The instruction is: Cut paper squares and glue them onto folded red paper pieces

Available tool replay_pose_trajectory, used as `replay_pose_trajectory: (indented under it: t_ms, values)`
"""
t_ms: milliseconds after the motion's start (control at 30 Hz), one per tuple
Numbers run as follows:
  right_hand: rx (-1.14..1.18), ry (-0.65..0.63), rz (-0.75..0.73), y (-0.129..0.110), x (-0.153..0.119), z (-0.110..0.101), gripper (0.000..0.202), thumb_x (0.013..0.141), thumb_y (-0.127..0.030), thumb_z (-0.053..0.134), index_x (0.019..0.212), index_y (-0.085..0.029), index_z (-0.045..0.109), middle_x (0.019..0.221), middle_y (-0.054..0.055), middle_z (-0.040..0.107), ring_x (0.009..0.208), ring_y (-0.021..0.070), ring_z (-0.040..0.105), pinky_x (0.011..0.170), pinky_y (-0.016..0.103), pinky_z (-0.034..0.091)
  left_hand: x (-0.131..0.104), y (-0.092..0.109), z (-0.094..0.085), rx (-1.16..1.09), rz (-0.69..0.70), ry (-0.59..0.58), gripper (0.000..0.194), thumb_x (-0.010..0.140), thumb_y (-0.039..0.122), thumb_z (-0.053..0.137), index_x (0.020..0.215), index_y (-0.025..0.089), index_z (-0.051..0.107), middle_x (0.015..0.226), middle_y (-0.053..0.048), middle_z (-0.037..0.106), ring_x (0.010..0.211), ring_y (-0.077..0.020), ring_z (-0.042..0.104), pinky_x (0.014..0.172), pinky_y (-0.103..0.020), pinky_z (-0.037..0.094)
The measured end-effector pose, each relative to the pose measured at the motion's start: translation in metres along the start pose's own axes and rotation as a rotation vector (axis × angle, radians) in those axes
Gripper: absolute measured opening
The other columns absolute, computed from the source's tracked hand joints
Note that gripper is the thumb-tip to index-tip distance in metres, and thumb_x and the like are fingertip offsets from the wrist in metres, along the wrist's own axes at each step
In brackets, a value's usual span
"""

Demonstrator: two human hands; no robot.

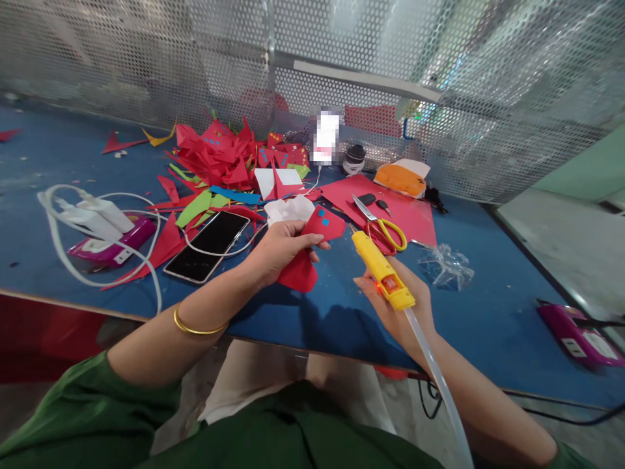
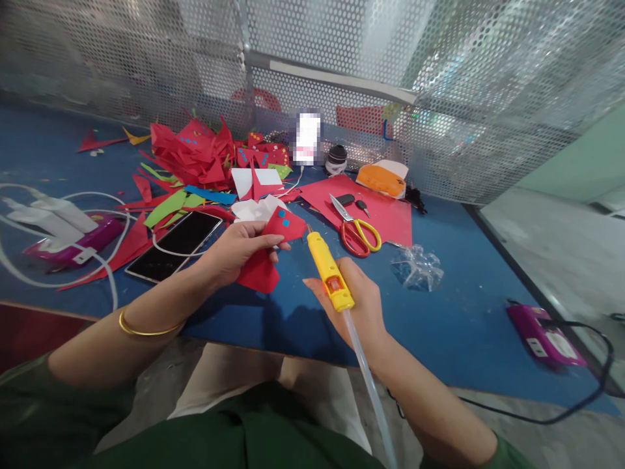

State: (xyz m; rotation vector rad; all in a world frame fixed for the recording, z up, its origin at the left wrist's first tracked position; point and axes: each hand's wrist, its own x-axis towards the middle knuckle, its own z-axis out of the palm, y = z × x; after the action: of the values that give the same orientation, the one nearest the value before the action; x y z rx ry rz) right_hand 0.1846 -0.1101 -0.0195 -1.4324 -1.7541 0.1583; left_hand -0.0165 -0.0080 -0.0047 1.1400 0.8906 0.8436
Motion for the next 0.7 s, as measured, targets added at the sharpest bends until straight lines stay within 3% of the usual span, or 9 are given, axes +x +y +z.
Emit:
replay_pose_trajectory:
  t_ms: [267, 367, 533, 600, 700]
  values:
    - [0.03, 0.057, 0.025, 0.011, 0.011, 0.001, 0.023, 0.086, -0.039, 0.067, 0.092, -0.022, 0.052, 0.078, -0.001, 0.059, 0.064, 0.0143, 0.055, 0.061, 0.031, 0.047, -0.004, 0.007, 0.003, -0.022, -0.084, -0.053, 0.025, 0.09, 0.036, 0.062, 0.079, 0.014, 0.068, 0.056, -0.001, 0.065, 0.044, -0.0078, 0.054, 0.044, -0.017, 0.042]
    - [0.032, 0.055, -0.031, 0.019, 0.015, -0.001, 0.021, 0.088, -0.032, 0.062, 0.101, -0.024, 0.048, 0.086, 0.001, 0.058, 0.072, 0.0169, 0.057, 0.067, 0.034, 0.049, -0.007, 0.01, 0.005, 0.035, -0.144, -0.105, 0.02, 0.088, 0.031, 0.062, 0.079, 0.014, 0.067, 0.061, -0.002, 0.067, 0.044, -0.0085, 0.056, 0.044, -0.017, 0.042]
    - [-0.063, 0.121, -0.205, 0.024, 0.021, -0.003, 0.02, 0.086, -0.024, 0.062, 0.096, -0.025, 0.045, 0.09, 0.002, 0.055, 0.079, 0.0185, 0.056, 0.071, 0.036, 0.048, 0.004, -0.003, 0.013, 0.294, -0.158, -0.292, 0.012, 0.08, 0.024, 0.066, 0.073, 0.015, 0.063, 0.063, 0.0, 0.066, 0.042, -0.0087, 0.057, 0.045, -0.019, 0.043]
    - [-0.089, 0.138, -0.233, 0.027, 0.023, -0.002, 0.019, 0.087, -0.024, 0.061, 0.097, -0.025, 0.045, 0.092, 0.003, 0.055, 0.081, 0.0194, 0.056, 0.072, 0.037, 0.048, 0.013, -0.009, 0.016, 0.403, -0.109, -0.336, 0.008, 0.08, 0.022, 0.064, 0.083, 0.015, 0.065, 0.067, 0.0, 0.068, 0.043, -0.0104, 0.059, 0.047, -0.021, 0.044]
    - [-0.105, 0.163, -0.23, 0.033, 0.026, 0.001, 0.022, 0.086, -0.022, 0.062, 0.099, -0.025, 0.045, 0.093, 0.003, 0.055, 0.084, 0.0203, 0.056, 0.074, 0.037, 0.048, 0.022, -0.009, 0.021, 0.684, -0.006, -0.327, 0.021, 0.083, 0.022, 0.061, 0.102, 0.014, 0.066, 0.077, -0.004, 0.073, 0.05, -0.0156, 0.066, 0.053, -0.025, 0.049]
